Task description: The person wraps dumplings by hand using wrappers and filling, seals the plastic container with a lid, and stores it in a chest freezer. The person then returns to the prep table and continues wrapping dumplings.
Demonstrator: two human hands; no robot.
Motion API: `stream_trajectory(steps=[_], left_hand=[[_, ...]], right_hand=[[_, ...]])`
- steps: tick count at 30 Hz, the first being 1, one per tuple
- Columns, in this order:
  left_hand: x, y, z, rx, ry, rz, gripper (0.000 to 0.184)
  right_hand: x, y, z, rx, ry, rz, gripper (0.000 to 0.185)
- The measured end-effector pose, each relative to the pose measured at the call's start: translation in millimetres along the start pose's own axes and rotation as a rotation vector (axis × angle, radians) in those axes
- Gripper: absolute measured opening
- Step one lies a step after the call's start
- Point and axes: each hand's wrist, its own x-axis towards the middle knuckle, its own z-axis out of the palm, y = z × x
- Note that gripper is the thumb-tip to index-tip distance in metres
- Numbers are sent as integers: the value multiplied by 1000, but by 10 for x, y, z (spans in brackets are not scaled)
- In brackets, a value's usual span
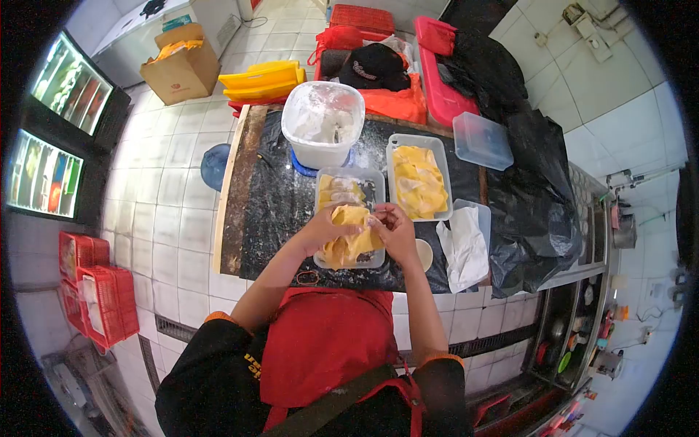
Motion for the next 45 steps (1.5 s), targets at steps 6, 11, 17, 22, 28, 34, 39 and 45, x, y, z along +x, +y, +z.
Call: stream_trajectory(steps=[6, 11, 17, 22, 28, 34, 39, 45], left_hand=[[-96, -50, -183, 126, 100, -162, 49], [-310, -188, -313, -578, 78, -47, 45], [-314, -229, -365, -905, -115, 140, 50], [-265, -104, -311, -1003, -247, 190, 51], [-86, -130, -67, -1095, -305, 171, 55], [14, -177, 243, -639, 11, 101, 43], [-27, -220, 179, -426, 242, -106, 35], [-61, -251, 62, -267, 215, -32, 35]], right_hand=[[772, -70, -20, -414, 3, -234, 28], [1047, 99, 106, -1235, -36, -570, 26], [962, 4, 218, -1129, 87, -600, 28], [128, -702, 463, -543, -14, -350, 33], [-194, -614, 502, -883, 212, -714, 28], [-399, -466, 345, -501, 367, -387, 23], [-713, -68, -138, -707, 543, -321, 27], [-1106, 450, -424, -1336, 505, 64, 31]])
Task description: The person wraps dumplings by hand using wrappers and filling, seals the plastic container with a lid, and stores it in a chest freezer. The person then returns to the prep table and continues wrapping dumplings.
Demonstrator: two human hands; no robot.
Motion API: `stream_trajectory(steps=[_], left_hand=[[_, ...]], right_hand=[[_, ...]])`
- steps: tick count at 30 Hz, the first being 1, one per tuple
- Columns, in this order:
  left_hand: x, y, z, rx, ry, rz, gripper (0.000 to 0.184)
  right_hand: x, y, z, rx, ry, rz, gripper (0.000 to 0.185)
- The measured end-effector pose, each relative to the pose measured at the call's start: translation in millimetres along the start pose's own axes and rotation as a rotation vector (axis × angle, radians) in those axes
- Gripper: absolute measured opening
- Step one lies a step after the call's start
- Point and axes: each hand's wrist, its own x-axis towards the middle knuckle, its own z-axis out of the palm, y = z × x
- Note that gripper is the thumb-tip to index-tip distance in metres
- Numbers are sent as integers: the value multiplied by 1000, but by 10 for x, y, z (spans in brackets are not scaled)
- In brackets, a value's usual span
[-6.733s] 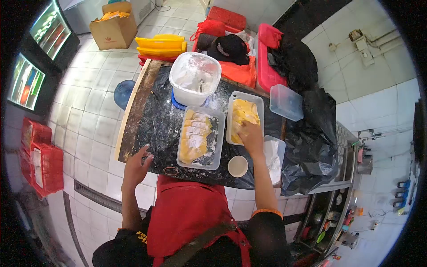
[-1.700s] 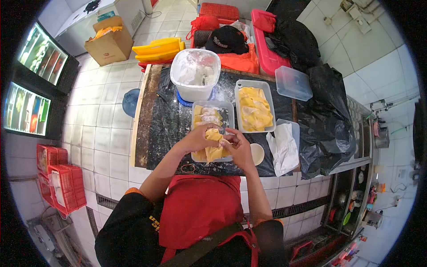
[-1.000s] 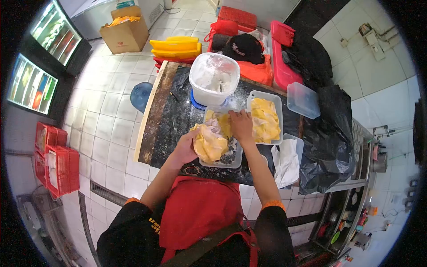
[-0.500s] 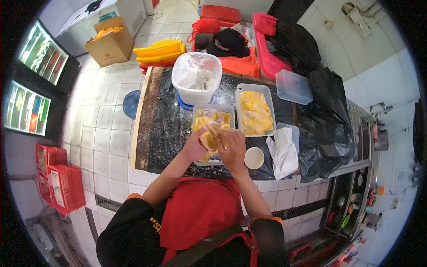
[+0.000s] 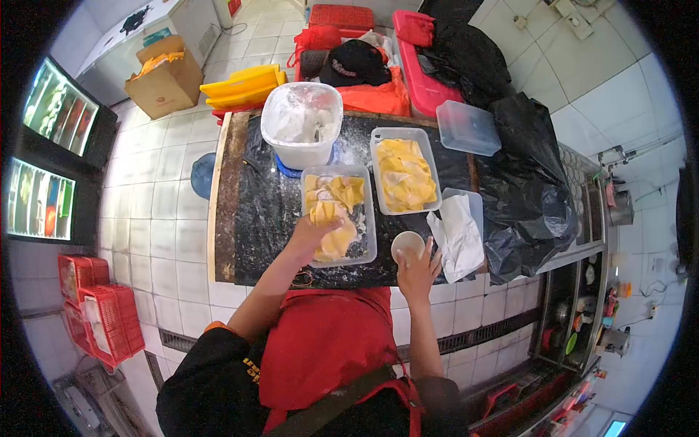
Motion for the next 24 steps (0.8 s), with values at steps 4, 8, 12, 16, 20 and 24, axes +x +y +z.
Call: stream_trajectory(steps=[4, 8, 12, 16, 20, 24], left_hand=[[-143, 158, 156, 49, -27, -74, 38], [-227, 233, 287, 206, -63, 66, 40], [-350, 318, 375, 158, -46, 229, 36], [-274, 220, 211, 69, 34, 169, 33], [-258, 296, 98, 331, -21, 49, 33], [-184, 260, -33, 612, -134, 41, 35]], right_hand=[[238, -200, -267, 418, 7, -117, 32], [438, -783, -653, 751, -67, -423, 32], [561, -927, -495, 472, 34, -479, 33], [490, -945, -228, 1172, -440, -107, 34], [469, -938, -234, 868, -130, -307, 34], [499, -966, -237, 946, -227, -254, 36]])
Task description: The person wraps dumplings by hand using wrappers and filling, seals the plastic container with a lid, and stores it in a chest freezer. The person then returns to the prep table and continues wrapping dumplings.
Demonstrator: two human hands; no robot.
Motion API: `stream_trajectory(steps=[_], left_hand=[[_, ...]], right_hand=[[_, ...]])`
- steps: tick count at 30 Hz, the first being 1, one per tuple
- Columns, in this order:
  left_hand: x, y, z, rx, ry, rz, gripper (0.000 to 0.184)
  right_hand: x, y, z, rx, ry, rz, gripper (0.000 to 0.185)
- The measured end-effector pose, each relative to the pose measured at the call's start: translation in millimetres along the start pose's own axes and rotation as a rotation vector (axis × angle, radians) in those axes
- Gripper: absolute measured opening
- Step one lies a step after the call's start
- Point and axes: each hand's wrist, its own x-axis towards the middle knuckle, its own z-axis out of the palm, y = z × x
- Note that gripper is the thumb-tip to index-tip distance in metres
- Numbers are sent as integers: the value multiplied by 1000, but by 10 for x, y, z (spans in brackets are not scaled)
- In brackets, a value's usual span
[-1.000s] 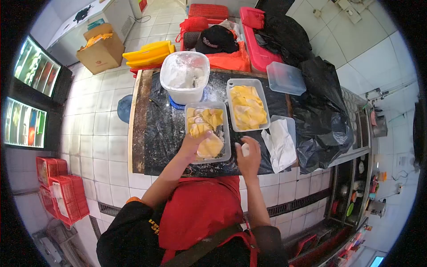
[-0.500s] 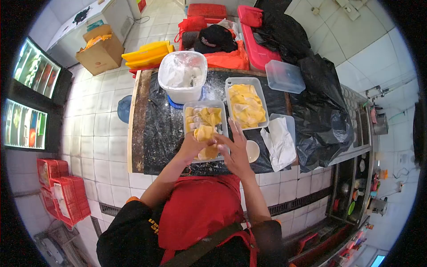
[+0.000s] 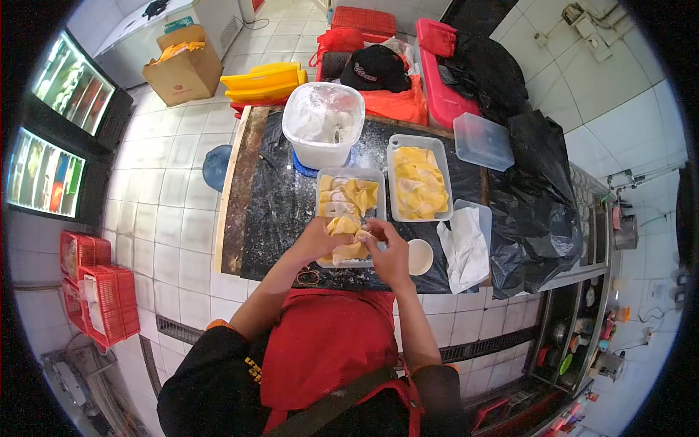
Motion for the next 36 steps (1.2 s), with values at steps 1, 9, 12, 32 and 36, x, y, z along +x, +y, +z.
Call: stream_trajectory(steps=[1, 9, 12, 32, 36], left_hand=[[6, -2, 10, -1, 0, 1, 35], [-59, 70, -5, -307, -19, -115, 36], [-63, -38, -40, -209, -62, -75, 32], [12, -290, -123, -1249, -280, 173, 51], [78, -97, 18, -1315, -351, 183, 54]], right_hand=[[11, 17, -5, -1, 0, -1, 36], [469, 383, -6, 374, -209, 139, 31], [807, 306, -39, 34, -183, 74, 27], [577, -304, -11, 39, -79, -15, 40], [286, -366, -68, -344, -19, -325, 41]])
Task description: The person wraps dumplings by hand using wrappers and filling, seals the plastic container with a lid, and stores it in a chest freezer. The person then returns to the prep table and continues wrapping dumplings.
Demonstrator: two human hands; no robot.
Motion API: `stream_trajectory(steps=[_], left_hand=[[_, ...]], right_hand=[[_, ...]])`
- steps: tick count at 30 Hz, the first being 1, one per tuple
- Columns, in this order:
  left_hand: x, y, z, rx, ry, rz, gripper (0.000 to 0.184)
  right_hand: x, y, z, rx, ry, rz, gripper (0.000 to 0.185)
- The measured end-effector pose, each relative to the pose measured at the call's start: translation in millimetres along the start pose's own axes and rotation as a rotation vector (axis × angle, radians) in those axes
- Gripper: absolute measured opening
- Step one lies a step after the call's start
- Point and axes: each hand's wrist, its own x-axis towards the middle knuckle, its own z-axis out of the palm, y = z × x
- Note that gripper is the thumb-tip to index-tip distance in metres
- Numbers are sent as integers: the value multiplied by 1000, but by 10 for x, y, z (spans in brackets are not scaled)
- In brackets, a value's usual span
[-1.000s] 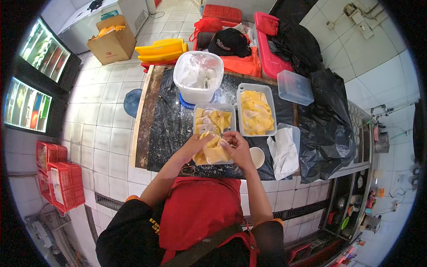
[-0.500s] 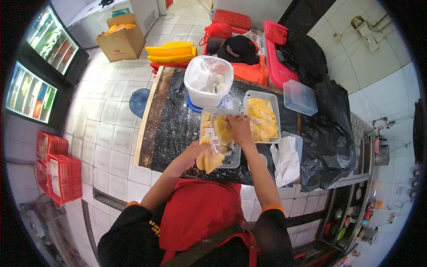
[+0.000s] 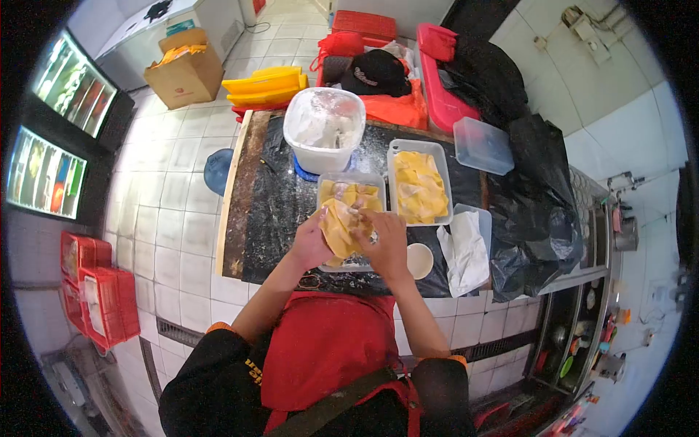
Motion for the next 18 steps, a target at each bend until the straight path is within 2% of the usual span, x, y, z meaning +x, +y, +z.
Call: stream_trajectory(steps=[2, 5, 8, 10, 13, 15, 16, 17, 18], left_hand=[[64, -77, 114, -29, -17, 1, 55], [147, -187, 131, -51, -70, -5, 58], [234, -338, -98, -72, -70, -157, 56], [260, -434, -309, 115, 132, -175, 54], [271, -516, -358, 212, 125, -205, 48], [271, -617, -54, 424, 138, -57, 50], [265, -665, -7, 541, 158, -18, 50], [278, -675, -160, 683, 192, -34, 50], [282, -688, -191, 683, 148, -62, 50]], right_hand=[[-80, 30, 25, -125, 107, -11, 41], [-157, 66, -15, -122, 149, -19, 39], [-256, 190, 19, -70, 154, 54, 41], [-288, 181, 0, -122, 141, 73, 40], [-371, 170, -45, -123, 115, 91, 36], [-486, 276, 118, -95, 268, 12, 31], [-543, 250, 142, -136, 306, 50, 31], [-576, 223, 159, 33, 315, 173, 30], [-600, 232, 108, 210, 323, 279, 29]])
